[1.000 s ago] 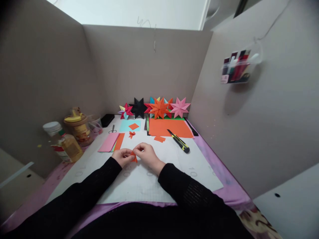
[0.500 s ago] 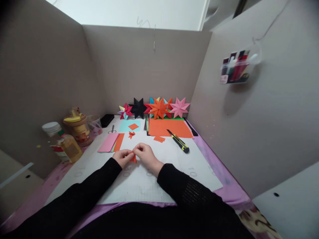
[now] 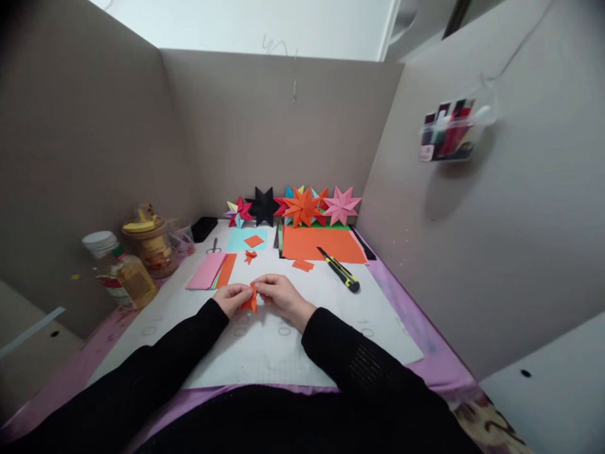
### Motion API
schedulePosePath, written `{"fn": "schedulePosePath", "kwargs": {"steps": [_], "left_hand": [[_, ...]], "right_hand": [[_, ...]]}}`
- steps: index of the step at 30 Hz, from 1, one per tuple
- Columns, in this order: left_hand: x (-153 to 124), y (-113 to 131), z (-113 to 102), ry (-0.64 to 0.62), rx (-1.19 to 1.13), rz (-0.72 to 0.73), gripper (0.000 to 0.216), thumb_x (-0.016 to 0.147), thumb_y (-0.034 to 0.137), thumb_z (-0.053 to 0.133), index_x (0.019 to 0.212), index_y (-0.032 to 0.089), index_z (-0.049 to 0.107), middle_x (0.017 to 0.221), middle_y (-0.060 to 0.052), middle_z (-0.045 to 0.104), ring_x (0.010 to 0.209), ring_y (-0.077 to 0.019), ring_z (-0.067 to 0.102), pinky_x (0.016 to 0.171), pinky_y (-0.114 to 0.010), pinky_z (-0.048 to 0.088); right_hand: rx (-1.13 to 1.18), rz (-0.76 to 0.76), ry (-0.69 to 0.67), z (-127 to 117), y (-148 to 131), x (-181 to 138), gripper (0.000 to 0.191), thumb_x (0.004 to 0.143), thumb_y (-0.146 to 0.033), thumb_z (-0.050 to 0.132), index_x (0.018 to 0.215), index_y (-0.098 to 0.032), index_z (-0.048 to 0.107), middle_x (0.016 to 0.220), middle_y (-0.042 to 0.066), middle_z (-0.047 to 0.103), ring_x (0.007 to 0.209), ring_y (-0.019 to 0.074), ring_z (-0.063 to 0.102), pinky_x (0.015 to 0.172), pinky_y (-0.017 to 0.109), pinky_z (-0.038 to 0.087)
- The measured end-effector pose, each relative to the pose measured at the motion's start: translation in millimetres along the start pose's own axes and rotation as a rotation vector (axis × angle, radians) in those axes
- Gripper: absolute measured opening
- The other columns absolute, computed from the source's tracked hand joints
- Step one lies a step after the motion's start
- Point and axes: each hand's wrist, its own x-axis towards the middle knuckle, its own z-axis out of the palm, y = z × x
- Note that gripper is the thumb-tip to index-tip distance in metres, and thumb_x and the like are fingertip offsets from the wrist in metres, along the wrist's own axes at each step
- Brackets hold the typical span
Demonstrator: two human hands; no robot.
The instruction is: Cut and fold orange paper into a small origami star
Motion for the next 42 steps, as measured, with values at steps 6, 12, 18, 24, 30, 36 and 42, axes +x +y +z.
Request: {"fn": "schedulePosePath", "kwargs": {"steps": [6, 12, 18, 24, 30, 36, 42], "left_hand": [[-2.0, 2.7, -0.1, -0.111, -0.062, -0.036, 0.039, 0.062, 0.051, 0.062, 0.062, 0.012, 0.058, 0.045, 0.002, 0.052, 0.039, -0.0067, 0.04, 0.04, -0.02, 0.03], [-4.8, 5.3, 0.6, -0.129, -0.022, -0.042, 0.041, 0.061, 0.053, 0.062, 0.063, 0.012, 0.059, 0.042, 0.003, 0.049, 0.035, -0.0063, 0.038, 0.038, -0.02, 0.028], [-6.7, 9.0, 0.4, -0.101, 0.071, 0.012, 0.039, 0.064, 0.049, 0.06, 0.067, 0.011, 0.063, 0.043, 0.003, 0.05, 0.039, -0.0068, 0.039, 0.04, -0.02, 0.029], [-11.4, 15.5, 3.2, 0.028, 0.18, 0.06, 0.03, 0.066, 0.041, 0.059, 0.063, 0.012, 0.066, 0.049, 0.001, 0.056, 0.044, -0.0088, 0.045, 0.044, -0.02, 0.034], [-9.4, 14.7, 2.2, 0.131, 0.208, 0.09, 0.028, 0.065, 0.039, 0.059, 0.061, 0.013, 0.066, 0.052, 0.0, 0.06, 0.049, -0.0107, 0.05, 0.049, -0.021, 0.039], [-9.0, 13.7, 1.6, 0.126, 0.24, 0.114, 0.03, 0.066, 0.041, 0.059, 0.063, 0.012, 0.067, 0.056, -0.002, 0.063, 0.052, -0.0118, 0.052, 0.052, -0.022, 0.04], [-10.4, 13.5, 2.8, 0.105, 0.281, 0.116, 0.03, 0.068, 0.041, 0.057, 0.063, 0.013, 0.066, 0.056, -0.002, 0.063, 0.053, -0.0129, 0.053, 0.052, -0.023, 0.041]], "right_hand": [[0.139, 0.097, -0.086, -2.1, -1.8, 0.3, 0.021, 0.063, -0.029, 0.071, 0.073, -0.012, 0.065, 0.053, -0.001, 0.053, 0.043, 0.0047, 0.039, 0.041, 0.019, 0.02], [0.092, 0.06, -0.074, -4.1, 0.1, 1.0, 0.016, 0.063, -0.025, 0.07, 0.07, -0.012, 0.064, 0.057, 0.0, 0.056, 0.04, 0.0035, 0.037, 0.04, 0.02, 0.019], [-0.102, -0.056, -0.007, -1.0, -4.6, -1.9, 0.016, 0.067, -0.029, 0.065, 0.069, -0.013, 0.064, 0.047, -0.003, 0.048, 0.041, 0.0056, 0.035, 0.041, 0.02, 0.022], [-0.204, -0.12, 0.018, 2.3, -6.0, -2.9, 0.018, 0.07, -0.03, 0.061, 0.071, -0.013, 0.064, 0.047, -0.004, 0.045, 0.044, 0.0068, 0.035, 0.044, 0.021, 0.026], [-0.246, -0.173, 0.11, 0.2, -7.9, -3.2, 0.019, 0.071, -0.034, 0.06, 0.073, -0.015, 0.062, 0.052, -0.004, 0.048, 0.046, 0.0075, 0.039, 0.045, 0.021, 0.029], [-0.374, -0.234, 0.102, 0.0, -6.3, -4.7, 0.016, 0.069, -0.031, 0.061, 0.07, -0.015, 0.062, 0.065, 0.0, 0.058, 0.06, 0.0114, 0.051, 0.059, 0.024, 0.04], [-0.418, -0.258, 0.113, 3.0, -4.5, -4.6, 0.013, 0.07, -0.028, 0.058, 0.07, -0.015, 0.061, 0.066, 0.001, 0.058, 0.064, 0.0122, 0.051, 0.06, 0.024, 0.041]]}}
